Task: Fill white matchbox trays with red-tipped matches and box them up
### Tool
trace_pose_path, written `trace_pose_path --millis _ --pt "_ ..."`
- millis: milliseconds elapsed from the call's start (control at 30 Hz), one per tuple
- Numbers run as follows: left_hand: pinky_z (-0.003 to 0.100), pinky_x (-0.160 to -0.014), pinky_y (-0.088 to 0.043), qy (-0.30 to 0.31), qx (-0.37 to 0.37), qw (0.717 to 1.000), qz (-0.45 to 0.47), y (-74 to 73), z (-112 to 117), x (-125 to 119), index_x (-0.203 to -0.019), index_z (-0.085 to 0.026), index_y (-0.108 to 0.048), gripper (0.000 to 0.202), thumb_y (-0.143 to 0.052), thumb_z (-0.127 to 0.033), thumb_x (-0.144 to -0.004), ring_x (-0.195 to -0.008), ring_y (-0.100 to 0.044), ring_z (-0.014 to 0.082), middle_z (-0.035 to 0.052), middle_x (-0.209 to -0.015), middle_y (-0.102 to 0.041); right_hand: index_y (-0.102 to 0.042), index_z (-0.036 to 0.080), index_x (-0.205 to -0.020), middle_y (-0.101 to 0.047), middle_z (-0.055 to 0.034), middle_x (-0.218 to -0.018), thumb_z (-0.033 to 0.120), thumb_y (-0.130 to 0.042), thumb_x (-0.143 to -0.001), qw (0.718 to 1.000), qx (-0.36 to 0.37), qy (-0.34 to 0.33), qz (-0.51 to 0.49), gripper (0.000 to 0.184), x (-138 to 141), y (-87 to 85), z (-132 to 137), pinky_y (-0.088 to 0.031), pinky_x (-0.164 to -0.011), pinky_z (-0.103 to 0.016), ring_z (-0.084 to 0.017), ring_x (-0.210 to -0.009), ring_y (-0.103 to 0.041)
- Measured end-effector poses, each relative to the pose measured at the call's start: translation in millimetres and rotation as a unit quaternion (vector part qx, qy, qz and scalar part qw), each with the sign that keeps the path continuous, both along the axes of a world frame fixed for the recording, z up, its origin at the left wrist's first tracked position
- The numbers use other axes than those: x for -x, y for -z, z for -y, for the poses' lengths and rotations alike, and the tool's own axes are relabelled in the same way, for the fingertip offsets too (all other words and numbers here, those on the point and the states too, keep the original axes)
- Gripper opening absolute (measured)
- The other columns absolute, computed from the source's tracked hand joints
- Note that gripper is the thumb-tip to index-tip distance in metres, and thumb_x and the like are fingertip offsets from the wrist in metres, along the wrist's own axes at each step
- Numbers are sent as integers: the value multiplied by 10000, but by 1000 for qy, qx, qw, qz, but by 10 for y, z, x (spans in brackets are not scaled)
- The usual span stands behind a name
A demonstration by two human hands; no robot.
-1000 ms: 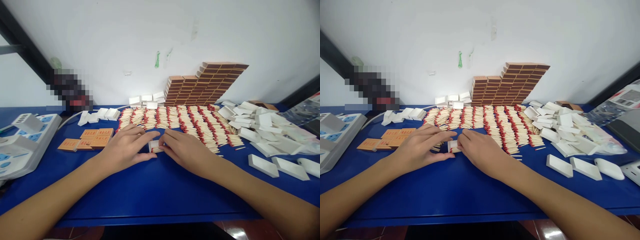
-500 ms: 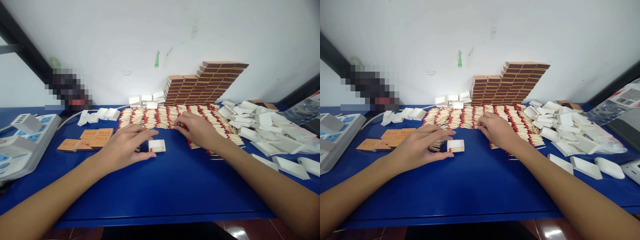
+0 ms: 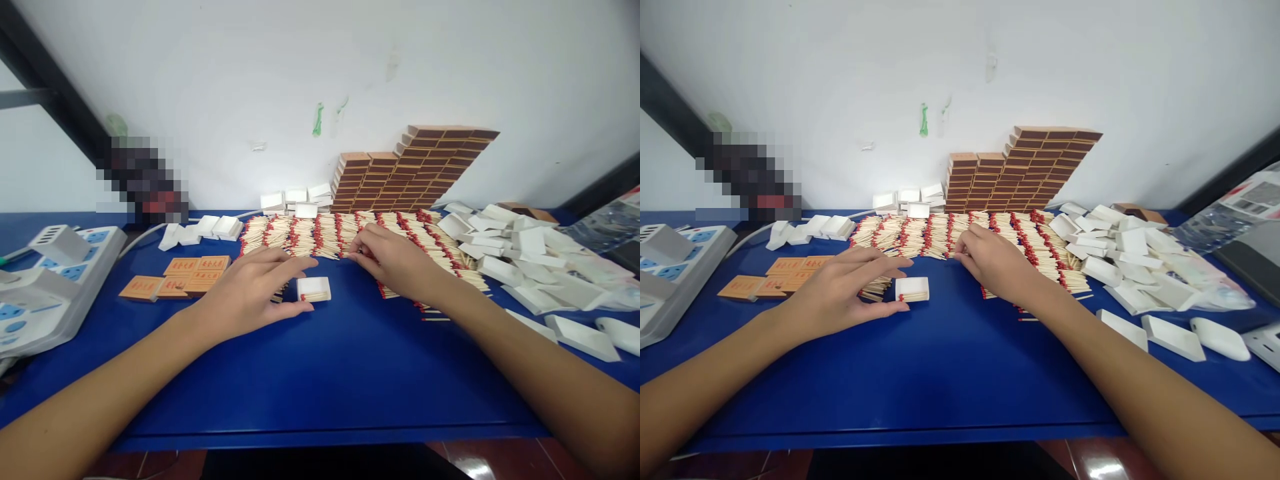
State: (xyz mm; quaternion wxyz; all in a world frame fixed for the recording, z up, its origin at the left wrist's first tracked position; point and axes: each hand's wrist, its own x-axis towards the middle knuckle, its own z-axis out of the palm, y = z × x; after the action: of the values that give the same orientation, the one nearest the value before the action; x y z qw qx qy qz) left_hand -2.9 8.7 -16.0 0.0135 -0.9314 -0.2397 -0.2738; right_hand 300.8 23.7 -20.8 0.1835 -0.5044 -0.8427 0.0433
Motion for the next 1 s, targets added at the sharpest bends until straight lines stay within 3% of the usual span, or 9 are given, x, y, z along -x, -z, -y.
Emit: trace_pose_path --millis 367,767,1000 --pt "386 -918 -590 -4 10 1000 -10 33 -8 5 -1404 -200 -624 512 -769 -454 -984 -1009 -738 249 81 -1092 -780 -610 224 -965 -673 -93 -1059 252 -547 -1043 999 28 -27 -22 104 12 10 56 -459 -781 -359 -245 -939 -637" --pt "383 -912 -598 -9 13 1000 -15 26 -9 14 -1406 -199 -630 506 -745 -475 -998 -996 -743 245 77 -1068 -780 -622 215 -922 -673 -81 -952 274 -550 -1031 998 41 -52 -17 143 16 -78 99 -423 -731 -340 -223 -862 -610" --pt "372 -912 -593 -5 2 1000 -10 29 -19 3 -1404 -193 -629 514 -751 -477 -993 -998 -745 244 72 -1058 -784 -665 226 -918 -677 -58 -936 314 -578 -1027 988 122 -98 -11 165 -91 -157 90 -408 -694 -329 -199 -793 -587"
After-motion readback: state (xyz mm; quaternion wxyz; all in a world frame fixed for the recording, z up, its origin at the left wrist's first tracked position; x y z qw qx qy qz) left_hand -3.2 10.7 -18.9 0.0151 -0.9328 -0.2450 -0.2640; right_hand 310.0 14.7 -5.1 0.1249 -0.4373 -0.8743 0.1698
